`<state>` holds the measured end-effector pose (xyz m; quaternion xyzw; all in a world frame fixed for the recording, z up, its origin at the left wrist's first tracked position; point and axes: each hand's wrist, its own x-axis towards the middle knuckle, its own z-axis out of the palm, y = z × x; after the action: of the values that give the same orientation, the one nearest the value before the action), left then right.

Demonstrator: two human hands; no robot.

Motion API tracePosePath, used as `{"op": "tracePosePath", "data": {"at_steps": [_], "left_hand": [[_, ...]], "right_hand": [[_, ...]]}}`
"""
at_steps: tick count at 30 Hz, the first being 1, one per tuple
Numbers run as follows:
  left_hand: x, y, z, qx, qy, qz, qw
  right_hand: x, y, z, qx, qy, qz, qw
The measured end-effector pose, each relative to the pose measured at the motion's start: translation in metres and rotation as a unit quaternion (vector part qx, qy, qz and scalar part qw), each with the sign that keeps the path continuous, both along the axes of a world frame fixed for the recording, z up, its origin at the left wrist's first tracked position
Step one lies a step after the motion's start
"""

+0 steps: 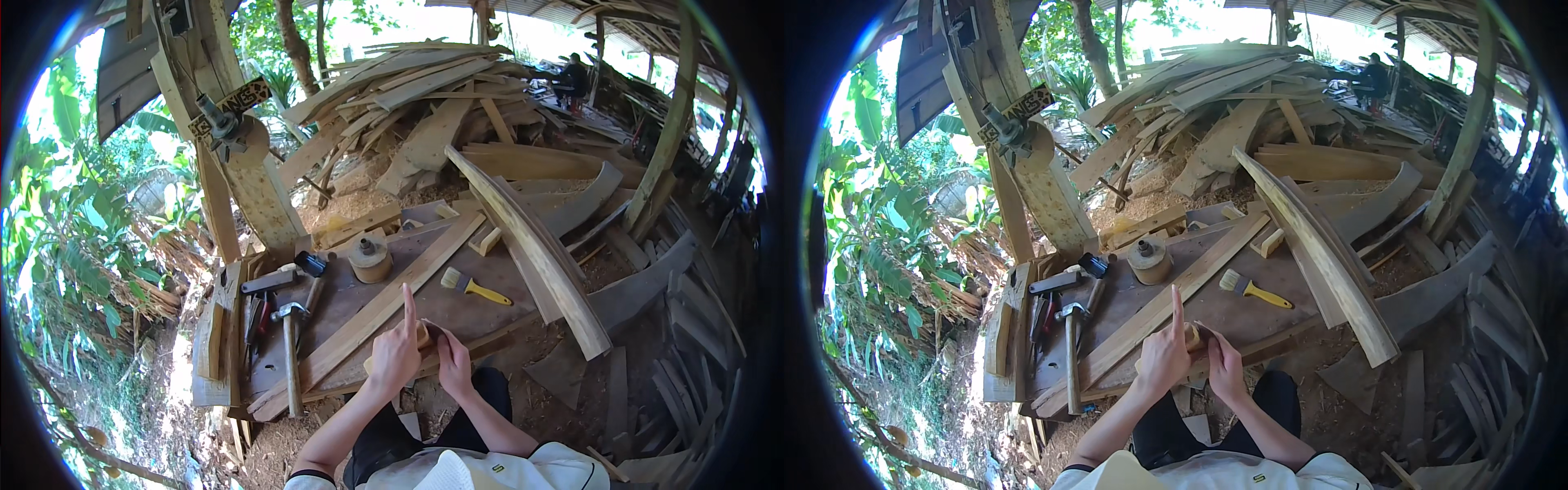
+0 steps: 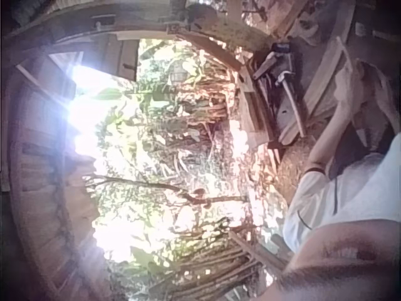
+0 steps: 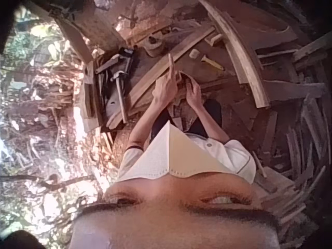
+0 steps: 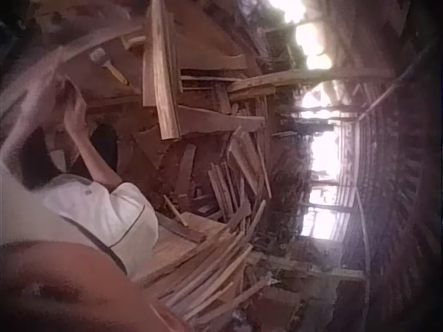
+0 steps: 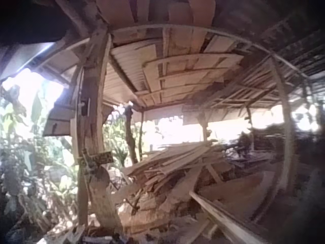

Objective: The person carves a small wooden block with a chisel and hammer, then brushes away wood shavings with a small brush. They continue to smooth the block by hand and inspect it, then use the hammer and chisel again on a different piece of wood.

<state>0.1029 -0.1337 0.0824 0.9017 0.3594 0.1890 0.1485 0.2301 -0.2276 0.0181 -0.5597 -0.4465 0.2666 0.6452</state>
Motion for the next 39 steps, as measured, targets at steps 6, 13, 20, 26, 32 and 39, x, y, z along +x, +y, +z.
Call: {"op": "tracePosePath", "data": {"at_steps": [6,13,20,26,32,39], "left_hand": [[-0.005,-0.009,0.006,0.0,-0.051,-0.022,0.998],[-0.006,-0.017,0.005,0.025,-0.015,-0.026,0.999],[-0.002,-0.013,-0.002,0.009,-0.037,-0.006,0.999],[-0.006,-0.02,-0.006,0.012,-0.041,-0.028,0.999],[-0.007,-0.018,-0.005,0.011,-0.04,-0.027,0.999],[-0.005,-0.019,0.014,-0.013,-0.004,0.0,1.0]], "right_hand": [[-0.01,0.001,0.038,0.062,-0.028,0.012,0.998],[-0.006,-0.003,0.026,0.044,-0.029,-0.013,0.999],[0.0,0.006,0.008,-0.002,0.001,-0.014,1.0],[0.003,-0.007,0.039,0.042,-0.052,0.049,0.997],[0.012,0.004,0.031,0.053,-0.054,0.085,0.994],[0.016,0.004,0.006,-0.012,-0.007,0.065,0.998]]}}
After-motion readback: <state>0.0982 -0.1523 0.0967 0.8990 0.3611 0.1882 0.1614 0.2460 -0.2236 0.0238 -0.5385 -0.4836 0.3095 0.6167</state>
